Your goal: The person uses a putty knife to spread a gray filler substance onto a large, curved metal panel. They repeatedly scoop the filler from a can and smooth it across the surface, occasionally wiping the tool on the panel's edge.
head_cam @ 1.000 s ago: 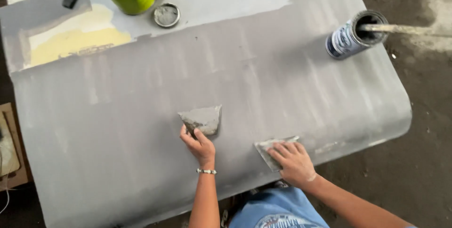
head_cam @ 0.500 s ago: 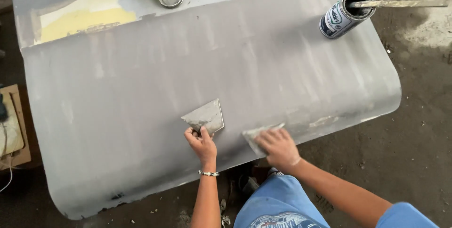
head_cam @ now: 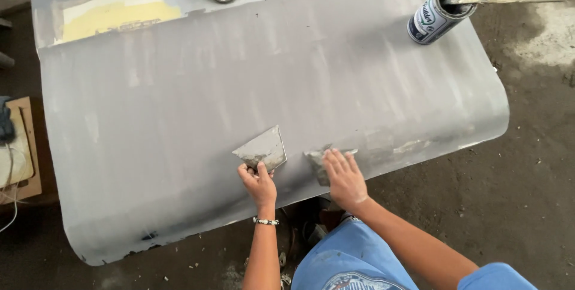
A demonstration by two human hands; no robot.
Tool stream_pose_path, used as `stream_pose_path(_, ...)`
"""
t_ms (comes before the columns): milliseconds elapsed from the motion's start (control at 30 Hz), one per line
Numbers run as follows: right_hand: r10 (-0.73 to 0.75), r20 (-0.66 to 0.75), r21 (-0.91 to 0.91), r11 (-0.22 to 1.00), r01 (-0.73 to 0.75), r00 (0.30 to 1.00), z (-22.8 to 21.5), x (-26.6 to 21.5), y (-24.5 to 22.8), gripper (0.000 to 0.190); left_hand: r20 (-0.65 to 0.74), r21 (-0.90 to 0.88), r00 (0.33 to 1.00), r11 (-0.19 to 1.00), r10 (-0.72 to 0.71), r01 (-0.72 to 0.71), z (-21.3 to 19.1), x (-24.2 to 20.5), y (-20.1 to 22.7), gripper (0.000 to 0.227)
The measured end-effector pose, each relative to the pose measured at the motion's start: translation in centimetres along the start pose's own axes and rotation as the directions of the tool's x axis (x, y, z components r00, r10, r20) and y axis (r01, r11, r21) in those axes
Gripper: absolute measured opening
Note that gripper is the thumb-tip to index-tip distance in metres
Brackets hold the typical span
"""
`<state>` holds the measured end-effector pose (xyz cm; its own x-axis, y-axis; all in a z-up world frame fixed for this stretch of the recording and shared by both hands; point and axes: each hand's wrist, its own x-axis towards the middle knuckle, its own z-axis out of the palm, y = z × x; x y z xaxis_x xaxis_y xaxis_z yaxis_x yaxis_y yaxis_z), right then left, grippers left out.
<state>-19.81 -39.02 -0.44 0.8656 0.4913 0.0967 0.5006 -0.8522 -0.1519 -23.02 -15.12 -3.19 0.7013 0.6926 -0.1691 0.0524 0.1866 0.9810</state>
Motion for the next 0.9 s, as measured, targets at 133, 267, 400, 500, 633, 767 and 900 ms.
stream_pose_path(133, -0.01, -0.063, 0.042, 0.999, 0.012, 0.998, -2.5, 0.7, -0.7, 0.065, 0.004, 0.005, 1.0, 1.0, -0.008, 0.008, -0.5, 0.6, 0.0, 0.028)
stream_pose_path(267, 0.009, -0.035, -0.115, 0.993, -0.013, 0.999, -3.7, 1.1, -0.6, 0.074, 0.008, -0.04, 1.0, 0.999, -0.016, 0.016, -0.4, 1.0, -0.3, 0.026)
stream_pose_path(400, 0.023, 0.062, -0.14, 0.99, -0.014, 0.998, -1.0, 0.5, -0.9, 0.076, -0.008, -0.081, 1.0, 0.996, -0.024, 0.023, -0.9, 1.1, -0.8, 0.026)
stream_pose_path(500, 0.026, 0.098, -0.128, 0.992, -0.013, 0.995, -1.8, 0.6, -0.8, 0.075, -0.001, -0.092, 1.0, 0.995, -0.022, 0.022, -0.2, 1.1, 0.0, 0.025)
stream_pose_path(633, 0.083, 0.195, -0.182, 0.982, -0.047, 0.977, -1.0, 0.9, -2.3, 0.077, -0.003, -0.092, 1.0, 0.996, -0.013, 0.013, -1.0, 1.0, -0.6, 0.026)
stream_pose_path(767, 0.108, 0.195, -0.161, 0.984, -0.076, 0.975, -1.2, 1.3, -2.3, 0.078, -0.002, -0.086, 1.0, 0.996, 0.01, -0.01, -0.7, 1.0, -0.5, 0.027)
stream_pose_path(900, 0.158, 0.182, -0.093, 0.985, -0.143, 0.971, -0.7, 1.2, -2.5, 0.072, -0.01, -0.092, 1.0, 0.996, 0.004, -0.005, -0.9, 1.2, -0.9, 0.029)
